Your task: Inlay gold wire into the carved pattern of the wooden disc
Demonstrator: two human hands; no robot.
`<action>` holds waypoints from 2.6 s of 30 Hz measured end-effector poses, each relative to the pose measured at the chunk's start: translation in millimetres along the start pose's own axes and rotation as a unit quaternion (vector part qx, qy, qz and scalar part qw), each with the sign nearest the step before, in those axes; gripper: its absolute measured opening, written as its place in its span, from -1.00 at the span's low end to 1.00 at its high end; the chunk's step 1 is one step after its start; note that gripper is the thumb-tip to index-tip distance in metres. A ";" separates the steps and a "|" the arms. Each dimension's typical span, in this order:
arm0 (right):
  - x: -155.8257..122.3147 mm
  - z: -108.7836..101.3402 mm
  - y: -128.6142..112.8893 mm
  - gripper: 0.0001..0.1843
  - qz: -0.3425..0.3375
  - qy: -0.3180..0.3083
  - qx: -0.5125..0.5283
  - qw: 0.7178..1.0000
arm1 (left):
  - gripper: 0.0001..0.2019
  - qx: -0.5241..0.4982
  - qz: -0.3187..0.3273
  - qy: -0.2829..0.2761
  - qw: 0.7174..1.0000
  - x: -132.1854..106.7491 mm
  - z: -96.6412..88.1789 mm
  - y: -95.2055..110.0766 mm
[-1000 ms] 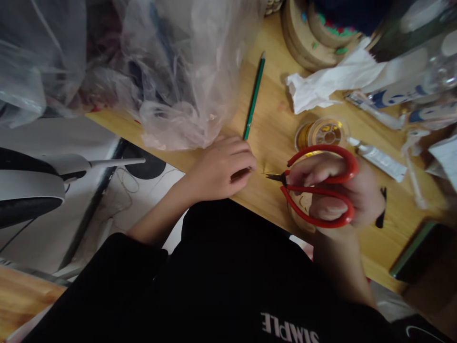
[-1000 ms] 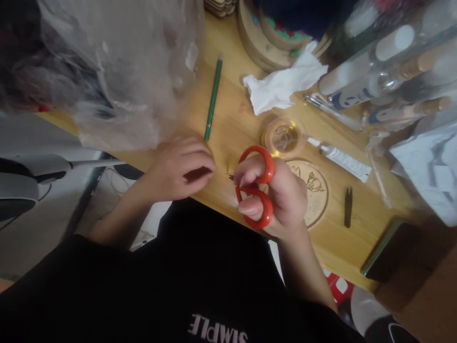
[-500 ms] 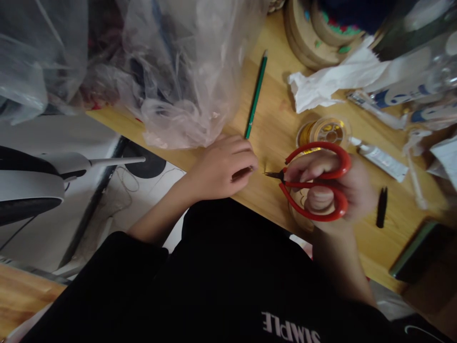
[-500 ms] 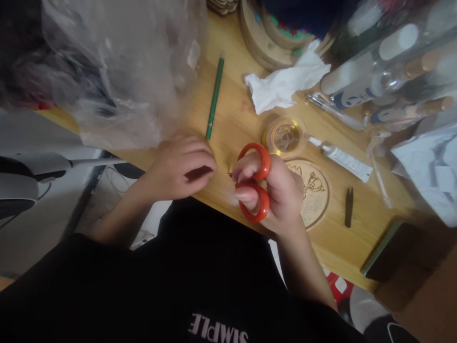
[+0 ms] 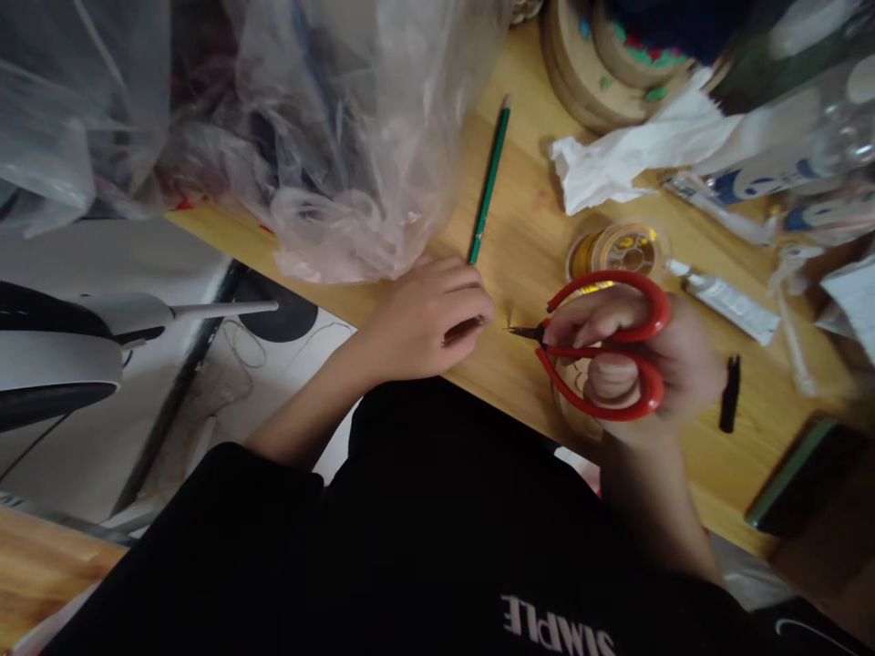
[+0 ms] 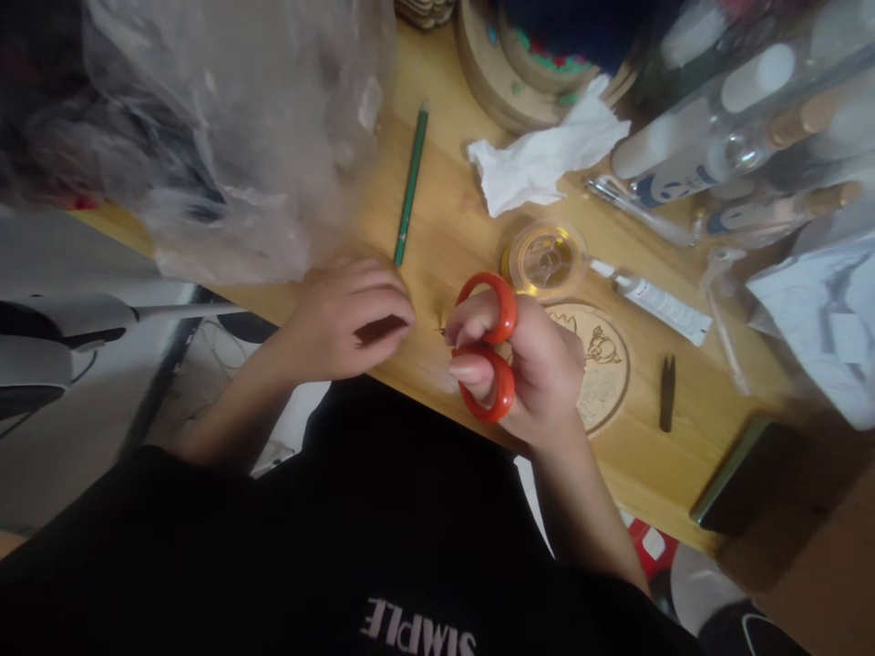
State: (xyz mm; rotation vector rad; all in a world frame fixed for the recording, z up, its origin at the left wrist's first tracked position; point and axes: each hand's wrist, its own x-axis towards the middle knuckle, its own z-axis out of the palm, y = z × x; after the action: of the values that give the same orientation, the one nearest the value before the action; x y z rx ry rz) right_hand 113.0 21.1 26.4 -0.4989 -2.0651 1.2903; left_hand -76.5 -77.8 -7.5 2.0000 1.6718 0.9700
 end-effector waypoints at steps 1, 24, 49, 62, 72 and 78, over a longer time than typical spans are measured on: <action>0.1 0.0 0.0 -0.78 -0.004 0.002 0.001 1.000 | -0.91 0.000 0.000 0.000 1.000 0.0 0.0 0.0; 1.1 2.6 2.5 -0.76 -0.004 0.013 -0.015 1.000 | -0.90 -0.004 -0.010 -0.013 1.000 -0.6 -1.1 -0.1; 3.5 5.6 -0.7 -0.78 -0.010 0.041 -0.007 0.999 | -0.89 -0.005 -0.015 -0.012 1.000 -0.1 -1.3 1.1; 4.4 7.3 -2.5 -0.68 0.015 0.031 -0.024 0.999 | -0.88 -0.007 -0.010 -0.009 1.000 0.2 -1.2 0.7; 1.1 11.1 1.0 -0.74 -0.037 0.061 -0.048 0.996 | -0.89 -0.011 -0.012 -0.011 1.000 -0.4 -1.2 0.1; 1.6 17.5 2.9 -0.68 -0.024 0.116 -0.057 0.991 | -0.94 0.014 -0.026 -0.025 0.999 0.8 -0.2 3.7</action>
State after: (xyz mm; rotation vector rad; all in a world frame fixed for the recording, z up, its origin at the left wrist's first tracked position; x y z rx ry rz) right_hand 99.6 12.0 18.9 -0.6172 -1.9494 1.0386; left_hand -73.9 -77.9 -4.7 1.9714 1.7114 0.8755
